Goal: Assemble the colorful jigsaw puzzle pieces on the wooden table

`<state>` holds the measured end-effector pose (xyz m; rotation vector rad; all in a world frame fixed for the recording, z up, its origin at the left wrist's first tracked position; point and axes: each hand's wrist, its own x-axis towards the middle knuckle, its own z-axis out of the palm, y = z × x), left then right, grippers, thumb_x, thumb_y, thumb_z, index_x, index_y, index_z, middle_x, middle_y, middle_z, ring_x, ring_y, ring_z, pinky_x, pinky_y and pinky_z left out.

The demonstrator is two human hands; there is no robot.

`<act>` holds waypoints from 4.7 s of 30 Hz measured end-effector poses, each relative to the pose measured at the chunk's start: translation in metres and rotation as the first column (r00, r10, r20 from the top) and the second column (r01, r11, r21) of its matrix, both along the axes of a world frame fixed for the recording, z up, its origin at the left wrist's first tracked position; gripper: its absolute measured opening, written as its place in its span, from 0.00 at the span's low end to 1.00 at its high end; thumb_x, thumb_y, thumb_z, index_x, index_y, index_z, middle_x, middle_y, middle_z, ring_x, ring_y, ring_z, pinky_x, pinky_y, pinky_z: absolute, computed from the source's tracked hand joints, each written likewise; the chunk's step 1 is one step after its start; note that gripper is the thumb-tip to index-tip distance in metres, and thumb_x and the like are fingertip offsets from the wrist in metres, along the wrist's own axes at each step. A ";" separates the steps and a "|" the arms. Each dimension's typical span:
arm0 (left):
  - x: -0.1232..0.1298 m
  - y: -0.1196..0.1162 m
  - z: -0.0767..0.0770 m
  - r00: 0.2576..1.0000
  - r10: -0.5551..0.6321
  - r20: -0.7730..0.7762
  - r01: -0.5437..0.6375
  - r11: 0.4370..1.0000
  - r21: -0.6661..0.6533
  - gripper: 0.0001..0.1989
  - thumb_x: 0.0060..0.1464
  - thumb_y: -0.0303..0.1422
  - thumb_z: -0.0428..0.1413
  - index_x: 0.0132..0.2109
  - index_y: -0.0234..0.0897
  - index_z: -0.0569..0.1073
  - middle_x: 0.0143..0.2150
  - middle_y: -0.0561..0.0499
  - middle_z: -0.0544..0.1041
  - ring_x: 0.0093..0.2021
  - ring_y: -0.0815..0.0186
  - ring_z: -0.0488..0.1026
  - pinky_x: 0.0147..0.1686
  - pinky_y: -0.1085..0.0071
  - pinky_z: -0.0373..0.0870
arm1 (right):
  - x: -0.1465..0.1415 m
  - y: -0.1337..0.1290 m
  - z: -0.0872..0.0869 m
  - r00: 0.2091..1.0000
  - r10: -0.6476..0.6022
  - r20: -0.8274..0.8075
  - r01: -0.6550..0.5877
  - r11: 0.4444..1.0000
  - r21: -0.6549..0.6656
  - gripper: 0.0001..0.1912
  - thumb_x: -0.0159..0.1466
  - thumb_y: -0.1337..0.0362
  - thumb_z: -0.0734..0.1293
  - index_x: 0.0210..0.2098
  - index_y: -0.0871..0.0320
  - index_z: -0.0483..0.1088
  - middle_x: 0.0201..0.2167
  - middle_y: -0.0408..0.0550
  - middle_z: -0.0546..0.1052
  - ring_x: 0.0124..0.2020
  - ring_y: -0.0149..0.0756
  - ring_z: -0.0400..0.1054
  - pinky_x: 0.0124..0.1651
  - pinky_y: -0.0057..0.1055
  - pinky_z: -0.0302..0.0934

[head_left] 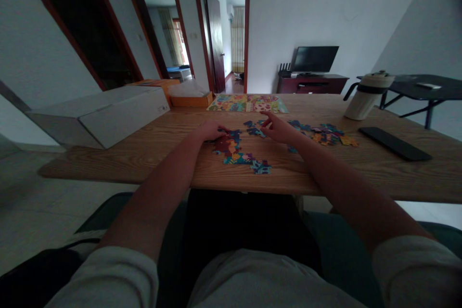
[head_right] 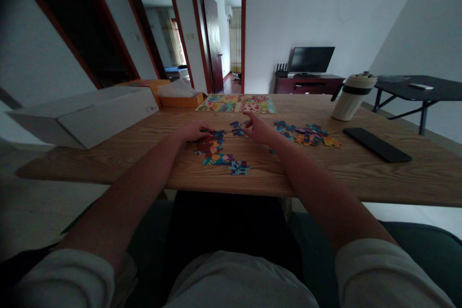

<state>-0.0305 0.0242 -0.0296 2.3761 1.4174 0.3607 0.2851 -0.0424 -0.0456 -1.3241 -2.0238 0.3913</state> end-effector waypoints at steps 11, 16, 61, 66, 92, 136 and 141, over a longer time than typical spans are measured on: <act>-0.009 0.002 0.002 0.979 0.202 -0.016 -0.199 0.976 0.089 0.18 0.65 0.37 0.56 0.58 0.42 0.79 0.62 0.42 0.77 0.57 0.53 0.75 0.55 0.65 0.69 | 0.048 0.014 0.032 0.857 -0.363 -0.365 0.454 0.867 0.204 0.26 0.62 0.62 0.67 0.59 0.57 0.68 0.38 0.52 0.78 0.34 0.42 0.72 0.41 0.41 0.69; -0.014 0.008 -0.001 0.951 0.237 -0.199 -0.221 0.970 0.098 0.20 0.60 0.39 0.60 0.58 0.45 0.79 0.61 0.41 0.78 0.61 0.50 0.73 0.59 0.61 0.66 | 0.071 0.019 0.043 0.761 -0.370 -0.533 0.540 0.816 0.206 0.21 0.63 0.63 0.65 0.55 0.56 0.68 0.38 0.50 0.76 0.36 0.40 0.72 0.39 0.38 0.68; -0.002 -0.015 0.016 0.984 -0.004 -0.177 -0.014 0.995 -0.102 0.29 0.60 0.53 0.57 0.63 0.44 0.76 0.55 0.47 0.82 0.50 0.55 0.79 0.44 0.69 0.74 | 0.213 -0.047 0.007 0.932 -0.289 0.218 0.350 0.874 -0.338 0.26 0.50 0.48 0.79 0.44 0.55 0.81 0.37 0.52 0.83 0.39 0.47 0.76 0.42 0.39 0.70; -0.004 -0.010 0.014 0.988 -0.011 -0.157 -0.005 0.995 -0.097 0.27 0.61 0.48 0.56 0.61 0.41 0.77 0.54 0.46 0.82 0.49 0.56 0.79 0.43 0.70 0.73 | 0.218 -0.040 0.001 0.917 -0.282 0.281 0.367 0.874 -0.319 0.26 0.52 0.47 0.77 0.46 0.54 0.80 0.37 0.51 0.83 0.39 0.47 0.76 0.43 0.39 0.69; -0.005 -0.020 0.020 0.985 -0.011 -0.172 -0.009 0.993 -0.115 0.35 0.56 0.57 0.59 0.63 0.43 0.76 0.46 0.47 0.84 0.46 0.55 0.79 0.45 0.67 0.72 | 0.171 -0.052 0.016 0.915 -0.346 -0.209 0.261 0.900 -0.349 0.10 0.60 0.66 0.72 0.42 0.58 0.78 0.40 0.52 0.83 0.35 0.38 0.76 0.36 0.33 0.71; -0.001 -0.014 0.014 0.983 0.009 -0.186 -0.027 0.995 -0.095 0.29 0.57 0.51 0.58 0.62 0.44 0.77 0.50 0.49 0.83 0.47 0.56 0.78 0.44 0.68 0.72 | -0.031 0.038 0.024 0.996 0.065 -0.056 -0.073 0.984 -0.165 0.08 0.66 0.66 0.71 0.45 0.58 0.78 0.39 0.51 0.84 0.37 0.37 0.76 0.39 0.31 0.69; 0.000 -0.017 0.013 0.981 -0.022 -0.193 0.005 0.996 -0.087 0.27 0.59 0.48 0.57 0.62 0.43 0.77 0.54 0.47 0.82 0.49 0.55 0.79 0.47 0.66 0.72 | -0.077 0.070 0.008 0.995 0.064 0.076 -0.050 0.982 -0.180 0.06 0.65 0.70 0.71 0.40 0.58 0.81 0.41 0.51 0.85 0.42 0.41 0.77 0.47 0.34 0.69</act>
